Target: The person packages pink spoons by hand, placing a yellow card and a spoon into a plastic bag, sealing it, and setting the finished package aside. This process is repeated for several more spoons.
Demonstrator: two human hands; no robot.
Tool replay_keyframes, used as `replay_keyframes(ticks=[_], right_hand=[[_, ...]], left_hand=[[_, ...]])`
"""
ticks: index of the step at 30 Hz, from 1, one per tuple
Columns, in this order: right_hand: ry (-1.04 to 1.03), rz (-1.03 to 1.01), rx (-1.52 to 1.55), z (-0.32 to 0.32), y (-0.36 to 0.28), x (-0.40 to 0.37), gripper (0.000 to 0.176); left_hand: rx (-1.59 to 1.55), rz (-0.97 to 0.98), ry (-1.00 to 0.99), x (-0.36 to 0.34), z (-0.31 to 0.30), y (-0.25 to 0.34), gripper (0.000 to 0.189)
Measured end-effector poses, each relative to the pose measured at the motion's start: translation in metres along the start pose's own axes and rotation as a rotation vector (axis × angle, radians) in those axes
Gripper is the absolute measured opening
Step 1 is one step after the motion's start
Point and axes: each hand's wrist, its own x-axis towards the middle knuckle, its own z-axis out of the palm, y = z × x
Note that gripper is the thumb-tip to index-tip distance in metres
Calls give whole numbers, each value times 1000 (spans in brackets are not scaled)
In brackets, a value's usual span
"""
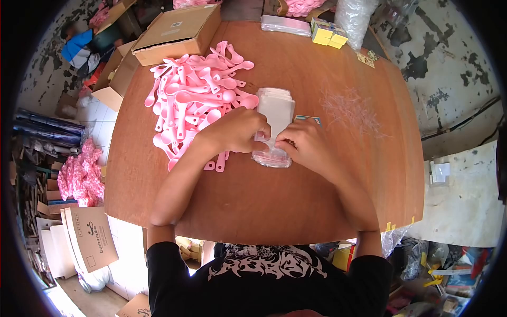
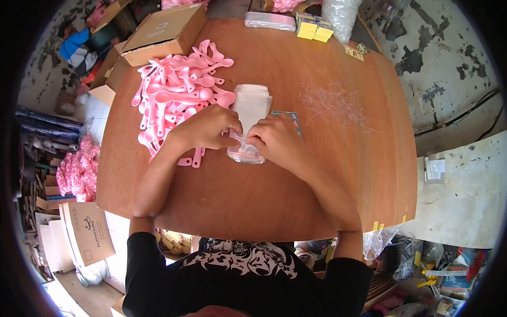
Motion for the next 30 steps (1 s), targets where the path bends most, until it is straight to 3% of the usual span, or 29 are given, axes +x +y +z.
replay_keyframes(ticks=[6, 12, 17, 22, 25, 27, 30], right_hand=[[28, 145, 307, 3, 8, 0, 3], [35, 105, 217, -10, 7, 3, 6], [68, 191, 343, -14, 5, 1, 9], [136, 249, 404, -38, -8, 2, 13], [130, 366, 341, -56, -4, -7, 13], [-59, 109, -18, -63, 6, -18, 19], [-170, 110, -177, -56, 1, -38, 24]], left_hand=[[-21, -4, -11, 3, 3, -2, 12], [-21, -53, -70, 0, -7, 11, 20], [-139, 18, 155, 2, -1, 8, 26], [-302, -9, 234, 9, 2, -3, 20], [-420, -68, 339, 9, 0, -5, 14], [-485, -102, 399, 9, -3, -5, 12], [-657, -138, 467, 7, -11, 0, 7]])
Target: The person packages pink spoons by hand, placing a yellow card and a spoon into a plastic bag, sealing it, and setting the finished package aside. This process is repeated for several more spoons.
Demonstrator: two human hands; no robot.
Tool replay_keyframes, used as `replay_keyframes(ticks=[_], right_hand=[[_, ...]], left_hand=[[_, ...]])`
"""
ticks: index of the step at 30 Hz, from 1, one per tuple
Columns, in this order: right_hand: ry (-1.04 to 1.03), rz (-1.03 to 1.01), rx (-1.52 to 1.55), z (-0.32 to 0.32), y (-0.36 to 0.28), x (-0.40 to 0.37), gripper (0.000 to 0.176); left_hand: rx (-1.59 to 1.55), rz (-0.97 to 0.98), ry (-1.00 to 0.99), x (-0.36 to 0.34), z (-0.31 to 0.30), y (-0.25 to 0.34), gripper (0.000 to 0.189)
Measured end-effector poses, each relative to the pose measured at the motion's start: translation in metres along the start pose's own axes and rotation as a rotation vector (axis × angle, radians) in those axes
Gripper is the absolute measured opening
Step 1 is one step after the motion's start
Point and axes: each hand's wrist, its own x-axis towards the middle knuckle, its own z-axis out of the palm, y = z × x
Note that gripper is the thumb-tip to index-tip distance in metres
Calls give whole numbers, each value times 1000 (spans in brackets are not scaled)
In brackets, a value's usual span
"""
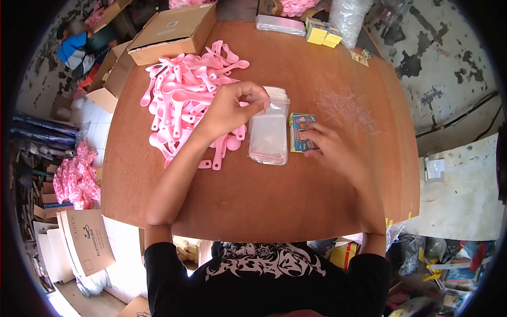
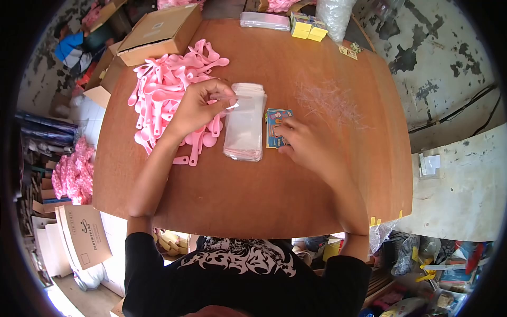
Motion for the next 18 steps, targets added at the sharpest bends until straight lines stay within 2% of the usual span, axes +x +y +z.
replay_keyframes(ticks=[4, 7, 9, 13, 15, 16, 17, 18], right_hand=[[88, 38, -31, 12, -7, -10, 25], [99, 88, 94, 18, 1, -15, 24], [169, 5, 160, 21, 9, -14, 18], [202, 95, 66, -10, -3, -10, 11], [530, 140, 99, -32, -14, -6, 11], [592, 146, 242, -36, -14, -5, 10], [594, 145, 242, -39, -16, -2, 10], [671, 107, 423, -43, -17, 2, 10]], left_hand=[[-24, -59, 51, -1, 2, 10, 12], [-124, -47, 87, -1, 5, 7, 19], [-171, -16, 115, -1, 6, 9, 23], [-188, -79, 161, -3, 6, 18, 30], [-187, -76, 196, -5, 5, 19, 31], [-144, -109, 178, -5, 4, 20, 32], [-102, -141, 157, -5, 4, 21, 34], [-102, -139, 155, -6, 4, 26, 34]])
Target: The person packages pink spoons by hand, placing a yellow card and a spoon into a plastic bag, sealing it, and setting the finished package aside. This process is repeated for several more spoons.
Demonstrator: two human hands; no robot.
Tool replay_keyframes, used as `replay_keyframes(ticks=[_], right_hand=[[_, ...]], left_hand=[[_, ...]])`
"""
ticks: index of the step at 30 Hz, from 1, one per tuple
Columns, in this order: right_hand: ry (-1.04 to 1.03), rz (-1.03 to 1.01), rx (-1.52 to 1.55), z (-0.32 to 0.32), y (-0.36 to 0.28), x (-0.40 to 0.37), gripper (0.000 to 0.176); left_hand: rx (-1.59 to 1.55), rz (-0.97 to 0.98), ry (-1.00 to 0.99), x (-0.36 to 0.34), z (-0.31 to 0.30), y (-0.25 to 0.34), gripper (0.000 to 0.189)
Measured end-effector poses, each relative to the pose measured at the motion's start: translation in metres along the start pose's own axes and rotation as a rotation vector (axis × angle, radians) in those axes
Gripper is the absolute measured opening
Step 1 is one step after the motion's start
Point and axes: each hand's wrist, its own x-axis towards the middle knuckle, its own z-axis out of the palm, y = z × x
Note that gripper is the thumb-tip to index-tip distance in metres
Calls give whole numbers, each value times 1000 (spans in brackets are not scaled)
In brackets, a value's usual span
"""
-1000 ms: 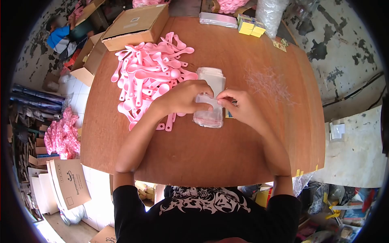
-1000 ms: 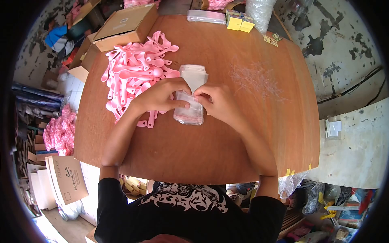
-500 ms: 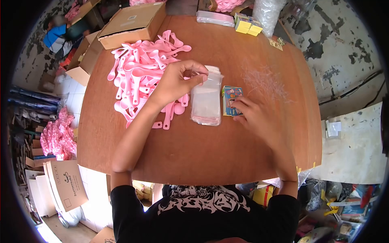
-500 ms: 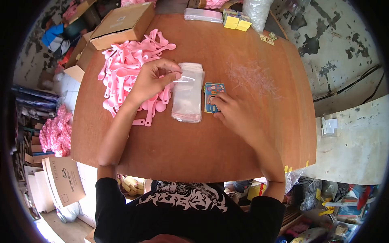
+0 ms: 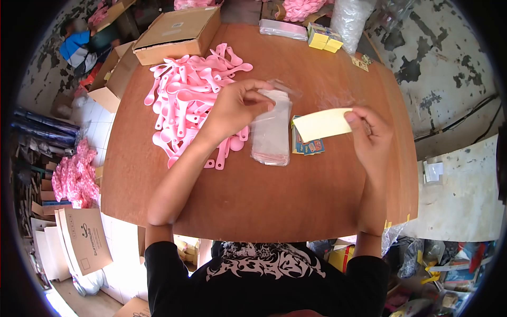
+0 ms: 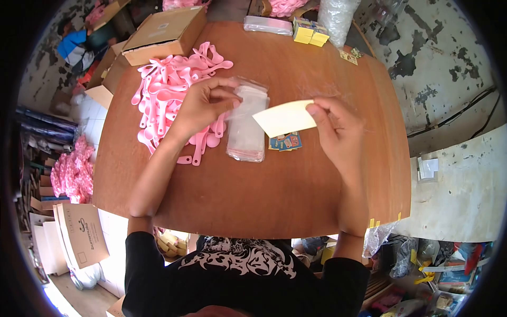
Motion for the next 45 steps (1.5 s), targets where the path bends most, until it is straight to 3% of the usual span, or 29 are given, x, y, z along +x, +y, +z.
replay_keyframes(ticks=[2, 6, 9, 13, 18, 21, 25, 28, 34, 36, 42, 45], right_hand=[[68, -20, 219, 2, -6, 13, 12], [127, 56, 175, 14, -3, 24, 12], [146, -7, 134, 22, 9, 25, 11], [0, 19, 25, 22, 9, 23, 9], [-116, -18, -23, 30, -10, 19, 8], [-4, 91, 157, 39, -10, 15, 7], [12, 14, 167, 32, 2, 17, 8], [-136, 11, 60, 28, -3, 16, 9], [-343, -57, 214, 35, 0, 13, 14], [-462, 62, 367, 37, 0, 10, 18], [-578, 164, 408, 43, 0, 4, 21], [-656, 169, 281, 43, -3, 3, 20]], left_hand=[[55, -110, -179, -5, 2, 10, 33], [51, -14, -345, -10, 8, 8, 31], [-16, -20, -307, -10, 10, 4, 32], [11, -34, -272, -10, 10, 4, 33], [-82, -22, -356, -14, 20, 6, 33], [-79, -3, -336, -15, 21, 5, 32], [-53, -4, -279, -15, 20, 9, 30], [-85, -26, -292, -15, 21, 9, 32], [-72, -15, -273, -17, 24, 13, 31], [-55, 65, -241, -19, 25, 12, 28], [13, 95, -237, -21, 29, 15, 23], [9, 175, -222, -23, 32, 12, 23]])
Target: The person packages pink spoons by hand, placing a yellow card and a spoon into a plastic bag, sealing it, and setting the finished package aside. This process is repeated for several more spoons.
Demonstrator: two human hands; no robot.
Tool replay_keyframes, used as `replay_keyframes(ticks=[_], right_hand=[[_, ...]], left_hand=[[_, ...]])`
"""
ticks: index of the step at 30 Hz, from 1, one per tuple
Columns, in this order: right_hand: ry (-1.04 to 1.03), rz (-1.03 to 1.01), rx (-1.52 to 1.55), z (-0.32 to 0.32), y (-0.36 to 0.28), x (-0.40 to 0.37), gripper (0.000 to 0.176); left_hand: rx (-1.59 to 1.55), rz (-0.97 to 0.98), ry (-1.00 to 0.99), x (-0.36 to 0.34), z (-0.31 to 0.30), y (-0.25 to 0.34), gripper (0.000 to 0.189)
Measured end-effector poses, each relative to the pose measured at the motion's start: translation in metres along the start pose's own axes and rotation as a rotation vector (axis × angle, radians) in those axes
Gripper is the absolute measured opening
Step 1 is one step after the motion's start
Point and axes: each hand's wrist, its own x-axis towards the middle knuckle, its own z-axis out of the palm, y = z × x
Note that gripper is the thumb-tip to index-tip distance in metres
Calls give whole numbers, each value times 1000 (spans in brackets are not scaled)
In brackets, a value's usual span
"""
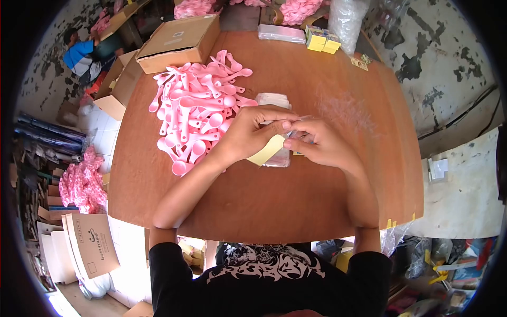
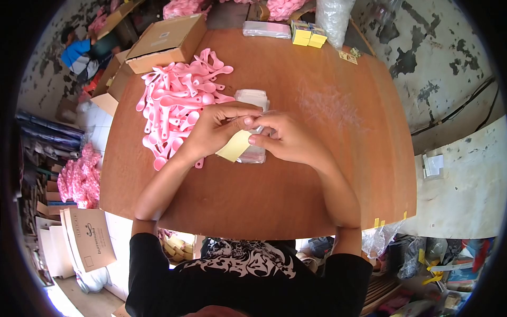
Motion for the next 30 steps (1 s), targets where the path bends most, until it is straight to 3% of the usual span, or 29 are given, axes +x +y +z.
replay_keyframes(ticks=[4, 6, 7, 9, 10, 11, 12, 13, 14, 15, 19, 21, 22, 24, 30], right_hand=[[-41, -37, -16, 9, 29, 5, 17], [89, -108, 123, 13, 23, 9, 16], [83, -110, 129, 16, 17, 10, 16], [266, -79, 349, 22, 4, 11, 16], [262, -79, 352, 27, 1, 12, 16], [390, -59, 329, 33, -2, 14, 15], [519, -39, 305, 38, -4, 16, 14], [517, -38, 306, 43, -1, 17, 14], [437, -140, 77, 49, 6, 18, 14], [352, -243, -151, 55, 11, 21, 15], [138, -438, -463, 88, 22, 36, 11], [207, -356, -774, 99, 29, 48, 11], [203, -356, -775, 101, 29, 53, 11], [208, -109, -693, 103, 28, 65, 15], [211, 39, -709, 117, 46, 82, 25]], left_hand=[[119, 171, 48, 1, -2, -8, 27], [233, 198, 46, 0, -7, -1, 32], [228, 52, -56, -1, -15, 13, 37], [329, 58, -1, 0, -29, 15, 37], [424, 69, 50, 0, -35, 19, 37], [451, -157, 66, -2, -44, 27, 37], [461, -203, 136, -2, -51, 33, 28], [463, -93, 214, -1, -61, 27, 29], [465, 18, 292, -1, -69, 22, 29], [441, 16, 355, -3, -72, 29, 32], [561, -32, 376, -5, -92, 34, 26], [538, -34, 376, -6, -93, 35, 25], [517, -33, 373, -6, -93, 34, 24], [480, -29, 385, -6, -92, 32, 24], [484, -77, 369, -6, -96, 36, 35]])
